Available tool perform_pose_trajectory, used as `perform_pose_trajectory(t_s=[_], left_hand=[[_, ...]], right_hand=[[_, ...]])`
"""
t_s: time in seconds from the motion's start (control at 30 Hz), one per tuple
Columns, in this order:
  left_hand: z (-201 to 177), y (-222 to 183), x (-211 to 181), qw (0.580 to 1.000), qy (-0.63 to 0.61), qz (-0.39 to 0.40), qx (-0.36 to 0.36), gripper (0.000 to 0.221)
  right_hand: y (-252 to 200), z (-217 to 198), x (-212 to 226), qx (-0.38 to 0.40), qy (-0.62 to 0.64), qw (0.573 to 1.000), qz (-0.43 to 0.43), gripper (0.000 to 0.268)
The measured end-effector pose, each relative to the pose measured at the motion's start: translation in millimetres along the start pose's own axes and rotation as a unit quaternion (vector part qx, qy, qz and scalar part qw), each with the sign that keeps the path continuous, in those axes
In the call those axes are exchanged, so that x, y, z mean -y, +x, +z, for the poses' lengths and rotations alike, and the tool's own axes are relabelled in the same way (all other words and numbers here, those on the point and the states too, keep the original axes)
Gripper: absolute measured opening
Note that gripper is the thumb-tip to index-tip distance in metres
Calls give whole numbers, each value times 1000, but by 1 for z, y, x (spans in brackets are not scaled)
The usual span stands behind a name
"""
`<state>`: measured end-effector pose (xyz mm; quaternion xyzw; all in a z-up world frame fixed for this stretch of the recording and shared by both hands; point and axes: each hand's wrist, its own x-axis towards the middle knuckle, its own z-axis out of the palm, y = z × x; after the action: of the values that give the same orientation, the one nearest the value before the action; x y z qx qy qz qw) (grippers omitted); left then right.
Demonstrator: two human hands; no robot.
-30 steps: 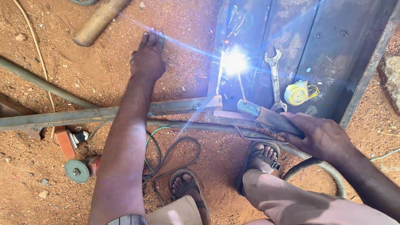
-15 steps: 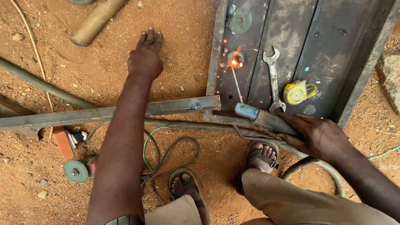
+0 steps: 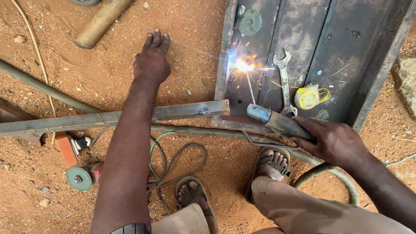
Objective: The person arc-welds metal bars laid on a metal work tray on the ground, striking arcs that produce sparks at several joints. Between welds the person positions the bars, places welding rods on the tray, and measures the bars and tray with a tape measure.
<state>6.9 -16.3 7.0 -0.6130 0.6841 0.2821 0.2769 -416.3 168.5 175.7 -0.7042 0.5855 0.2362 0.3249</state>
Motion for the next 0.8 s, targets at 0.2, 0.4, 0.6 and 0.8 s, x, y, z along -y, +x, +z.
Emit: perform_pose_trajectory(t_s=[0.2, 0.4, 0.6, 0.8], left_hand=[[-4, -2, -2, 1000, 7, -1, 8, 88], [0, -3, 0, 1000, -4, 4, -4, 88], [3, 2, 1, 1000, 9, 9, 17, 90], [2, 1, 2, 1000, 1, 12, 7, 89]], right_hand=[[2, 1, -5, -5, 5, 1000, -20, 78], [2, -9, 5, 46, -18, 998, 33, 77], [-4, 5, -8, 1, -6, 998, -63, 79], [0, -3, -1, 37, -60, 997, -7, 81]])
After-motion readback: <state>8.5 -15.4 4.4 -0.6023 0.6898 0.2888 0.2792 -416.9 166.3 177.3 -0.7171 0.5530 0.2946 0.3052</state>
